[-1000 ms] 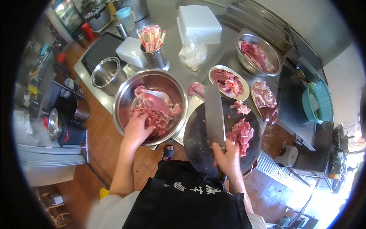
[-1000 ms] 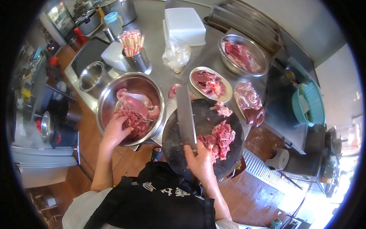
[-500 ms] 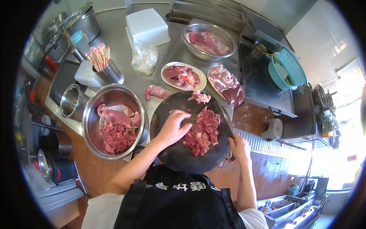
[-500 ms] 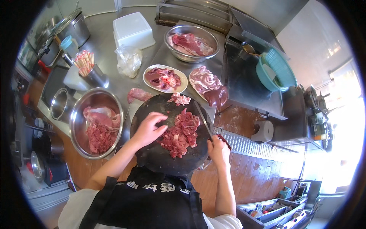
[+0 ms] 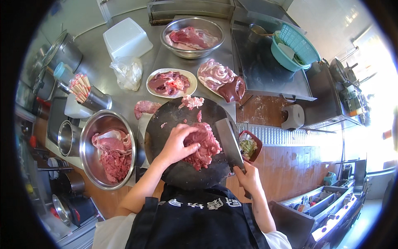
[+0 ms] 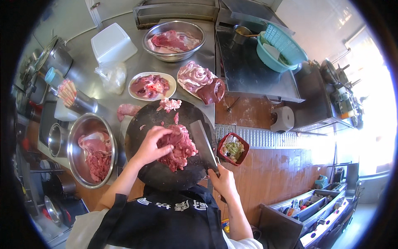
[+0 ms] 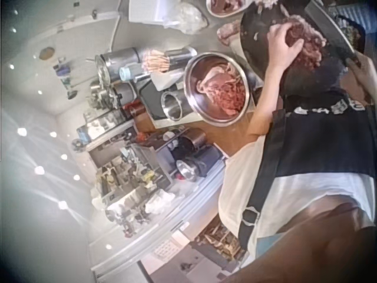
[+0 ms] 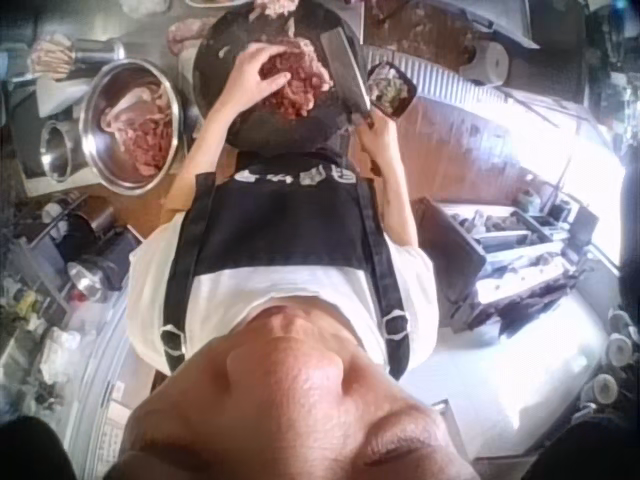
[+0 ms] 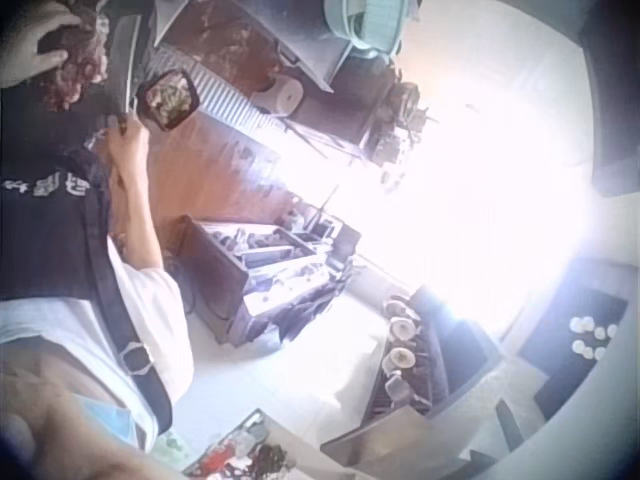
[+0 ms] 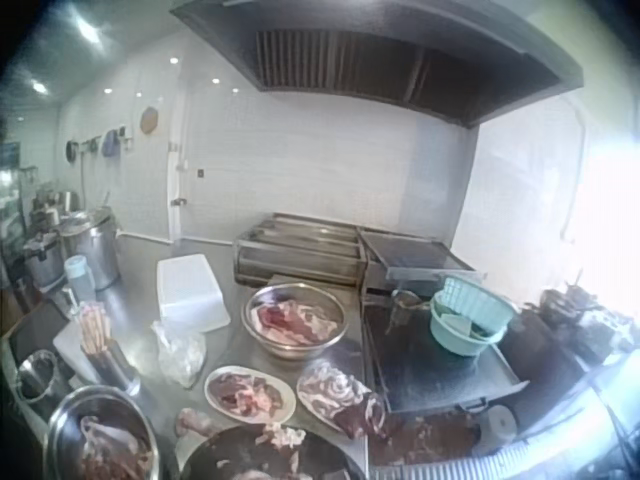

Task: The person uses a cleaver to chop raw meat into small pieces on a round cutting board. The chopped meat is periodically gathered and transferred into a metal bowl. The person continues chopping remaining pieces until the task is complete.

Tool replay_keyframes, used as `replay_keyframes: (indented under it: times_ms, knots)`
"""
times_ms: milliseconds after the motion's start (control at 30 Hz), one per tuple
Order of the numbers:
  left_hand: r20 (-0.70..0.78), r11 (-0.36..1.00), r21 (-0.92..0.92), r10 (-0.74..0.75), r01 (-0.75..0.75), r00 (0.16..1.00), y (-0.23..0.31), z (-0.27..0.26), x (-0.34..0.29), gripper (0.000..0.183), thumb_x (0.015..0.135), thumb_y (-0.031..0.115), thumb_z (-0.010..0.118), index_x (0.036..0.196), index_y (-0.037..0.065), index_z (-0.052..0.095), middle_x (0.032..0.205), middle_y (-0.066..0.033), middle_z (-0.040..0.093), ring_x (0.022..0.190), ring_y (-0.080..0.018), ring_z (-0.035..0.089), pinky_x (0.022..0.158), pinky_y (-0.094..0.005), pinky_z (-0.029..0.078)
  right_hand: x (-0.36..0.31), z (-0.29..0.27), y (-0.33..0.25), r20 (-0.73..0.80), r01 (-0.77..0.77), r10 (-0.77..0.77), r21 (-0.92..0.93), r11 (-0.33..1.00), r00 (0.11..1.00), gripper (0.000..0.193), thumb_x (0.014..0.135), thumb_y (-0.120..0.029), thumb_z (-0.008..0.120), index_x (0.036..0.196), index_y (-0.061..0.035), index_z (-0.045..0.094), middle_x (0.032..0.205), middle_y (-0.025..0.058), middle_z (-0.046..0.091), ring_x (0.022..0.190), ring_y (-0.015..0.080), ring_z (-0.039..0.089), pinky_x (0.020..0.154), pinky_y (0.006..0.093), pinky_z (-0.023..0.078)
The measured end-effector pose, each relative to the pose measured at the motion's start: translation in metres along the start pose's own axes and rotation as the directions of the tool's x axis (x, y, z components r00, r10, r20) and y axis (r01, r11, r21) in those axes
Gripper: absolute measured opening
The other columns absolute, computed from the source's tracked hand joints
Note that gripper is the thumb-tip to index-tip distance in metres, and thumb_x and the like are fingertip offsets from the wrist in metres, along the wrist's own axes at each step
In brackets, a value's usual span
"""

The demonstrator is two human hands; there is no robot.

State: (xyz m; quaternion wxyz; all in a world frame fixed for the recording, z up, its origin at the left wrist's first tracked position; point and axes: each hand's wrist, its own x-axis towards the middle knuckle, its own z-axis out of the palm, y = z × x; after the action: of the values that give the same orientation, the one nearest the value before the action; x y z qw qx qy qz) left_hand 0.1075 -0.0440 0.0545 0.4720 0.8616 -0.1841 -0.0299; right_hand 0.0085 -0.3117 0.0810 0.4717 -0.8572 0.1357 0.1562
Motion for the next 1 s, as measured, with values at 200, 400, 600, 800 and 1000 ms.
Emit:
replay_keyframes:
  times_ms: [200, 400, 600, 800, 1000]
  knots:
    - [0.025, 0.989, 0.143, -0.024, 0.021, 0.999, 0.009, 0.024, -0.002, 0.074, 0.062, 0.028, 0.082, 0.127, 0.012, 0.05, 0.12, -0.0161, 0.046, 0.111, -0.0361, 0.048, 0.098, -0.0426, 0.039, 0.001, 0.036, -0.005, 0.099, -0.144, 0.137, 0.061, 0.988, 0.986, 0.024, 0.089, -0.02, 0.058, 0.099, 0.0029, 0.059, 0.058, 0.0144, 0.061, 0.044, 0.0194, 0.059, 0.044, 0.0345, 0.047]
    - [-0.081, 0.969, -0.203, -0.158, 0.138, 0.984, 0.015, 0.037, 0.006, 0.055, 0.064, 0.007, 0.074, 0.113, 0.008, 0.051, 0.11, -0.0126, 0.046, 0.106, -0.0276, 0.051, 0.094, -0.0353, 0.043, 0.004, 0.041, -0.027, 0.185, -0.165, 0.141, 0.118, 0.979, 0.972, 0.027, 0.09, -0.021, 0.057, 0.097, 0.005, 0.057, 0.055, 0.0107, 0.058, 0.041, 0.0162, 0.056, 0.041, 0.0321, 0.044]
    - [-0.262, 0.981, -0.194, -0.027, -0.025, 0.965, 0.029, 0.029, 0.012, 0.049, 0.065, 0.001, 0.07, 0.11, 0.009, 0.052, 0.103, -0.0106, 0.046, 0.093, -0.0248, 0.054, 0.085, -0.0341, 0.047, -0.005, 0.029, -0.05, 0.156, -0.122, 0.094, 0.182, 0.976, 0.983, 0.019, 0.091, -0.017, 0.057, 0.094, 0.0017, 0.056, 0.055, 0.0028, 0.053, 0.041, 0.01, 0.05, 0.039, 0.0256, 0.038]
    - [-0.325, 0.943, -0.326, -0.037, -0.075, 0.945, 0.055, 0.007, 0.013, 0.047, 0.065, -0.003, 0.068, 0.109, 0.004, 0.053, 0.107, -0.0101, 0.049, 0.103, -0.0237, 0.05, 0.093, -0.0317, 0.041, -0.017, 0.019, -0.079, 0.134, -0.087, 0.053, 0.261, 0.961, 0.99, 0.013, 0.092, -0.012, 0.056, 0.094, 0.0014, 0.056, 0.057, 0.0009, 0.052, 0.043, 0.0086, 0.047, 0.042, 0.0245, 0.037]
    - [-0.45, 0.962, -0.26, -0.046, -0.082, 0.892, 0.064, -0.039, -0.015, 0.049, 0.066, -0.004, 0.069, 0.111, 0.007, 0.052, 0.106, -0.0099, 0.045, 0.094, -0.021, 0.052, 0.083, -0.0306, 0.046, -0.02, 0.03, -0.109, 0.272, -0.033, -0.023, 0.197, 0.98, 0.962, 0.025, 0.093, -0.017, 0.057, 0.108, 0.0016, 0.058, 0.061, 0.0024, 0.057, 0.045, 0.0083, 0.051, 0.044, 0.0256, 0.04]
